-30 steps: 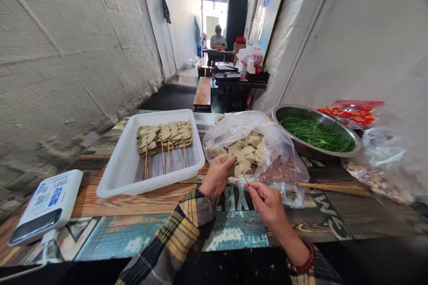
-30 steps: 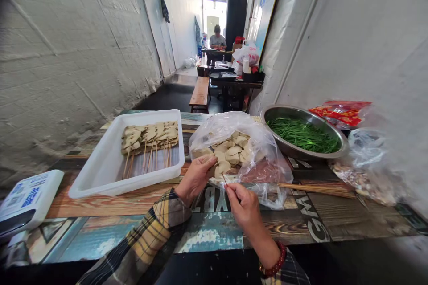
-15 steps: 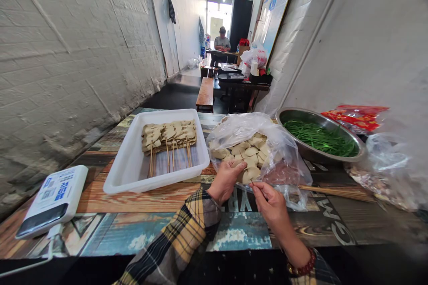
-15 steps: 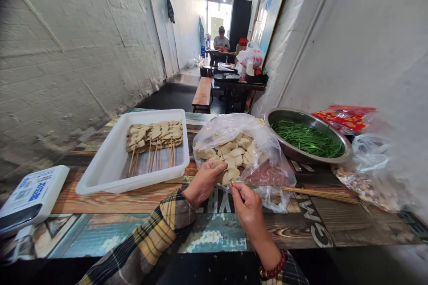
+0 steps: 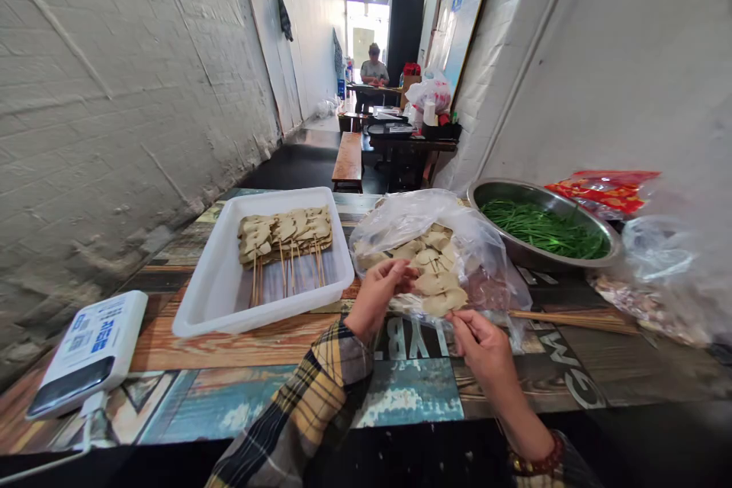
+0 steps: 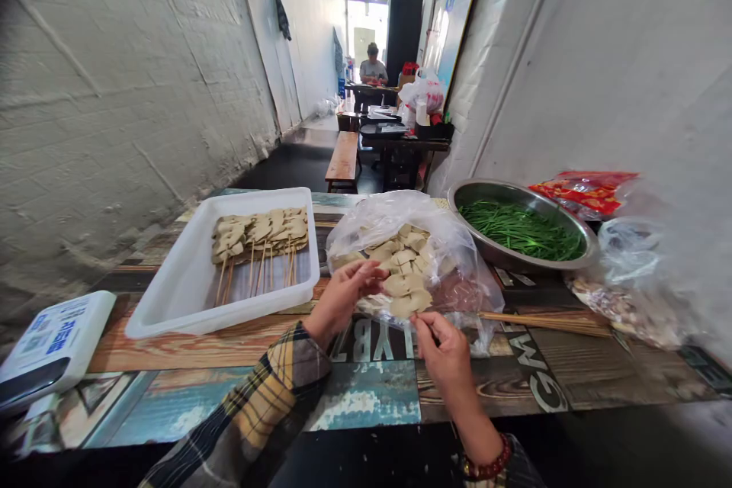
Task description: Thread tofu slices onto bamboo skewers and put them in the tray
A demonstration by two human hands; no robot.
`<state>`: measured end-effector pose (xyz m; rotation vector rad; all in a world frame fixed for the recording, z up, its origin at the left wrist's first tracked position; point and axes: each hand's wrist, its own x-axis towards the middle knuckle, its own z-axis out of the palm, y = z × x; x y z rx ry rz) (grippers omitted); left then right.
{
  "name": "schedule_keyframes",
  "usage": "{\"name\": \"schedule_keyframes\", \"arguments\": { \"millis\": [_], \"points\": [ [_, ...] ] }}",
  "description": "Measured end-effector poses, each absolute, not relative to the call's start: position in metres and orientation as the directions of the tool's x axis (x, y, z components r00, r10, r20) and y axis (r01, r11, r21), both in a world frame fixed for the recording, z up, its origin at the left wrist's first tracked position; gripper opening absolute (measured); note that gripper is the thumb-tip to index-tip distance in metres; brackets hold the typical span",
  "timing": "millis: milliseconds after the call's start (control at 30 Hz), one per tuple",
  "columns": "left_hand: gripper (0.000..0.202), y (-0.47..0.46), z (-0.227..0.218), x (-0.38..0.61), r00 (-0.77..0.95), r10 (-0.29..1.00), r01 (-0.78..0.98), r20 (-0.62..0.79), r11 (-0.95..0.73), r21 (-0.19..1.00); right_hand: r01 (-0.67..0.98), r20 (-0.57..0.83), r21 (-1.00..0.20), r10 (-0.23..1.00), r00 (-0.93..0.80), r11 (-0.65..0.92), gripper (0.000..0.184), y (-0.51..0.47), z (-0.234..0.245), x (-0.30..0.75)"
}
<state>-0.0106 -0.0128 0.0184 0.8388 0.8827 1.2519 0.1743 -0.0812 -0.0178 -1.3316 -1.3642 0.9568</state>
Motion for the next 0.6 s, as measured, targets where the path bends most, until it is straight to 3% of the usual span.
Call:
{"name": "schedule_keyframes", "arguments": {
  "millis": [167,267,400,600],
  "points": [
    [0.033,0.005,0.009,-0.026,-0.102,0.995,-0.254,-0.002,-0.025,0.967,0.044,-0.005,-0.999,0.991,0.134,-0.011,0.032,-0.084,-0.025,0.186],
    [0.021,0.011,0.001,-0.027,-0.126,0.984,0.063,0.129,-0.122,0.991,-0.001,-0.04,-0.999,0.991,0.131,-0.04,0.032,-0.085,-0.023,0.184],
    [0.015,0.015,-0.006,-0.026,-0.079,0.939,0.489,0.333,-0.255,0.834,-0.042,-0.033,-0.999,0.989,0.147,-0.027,0.032,-0.085,-0.017,0.181],
    [0.019,0.021,-0.004,-0.021,-0.001,0.923,0.716,0.385,-0.268,0.644,-0.256,-0.05,-0.966,0.969,0.243,0.015,0.033,-0.083,-0.013,0.184]
  ]
}}
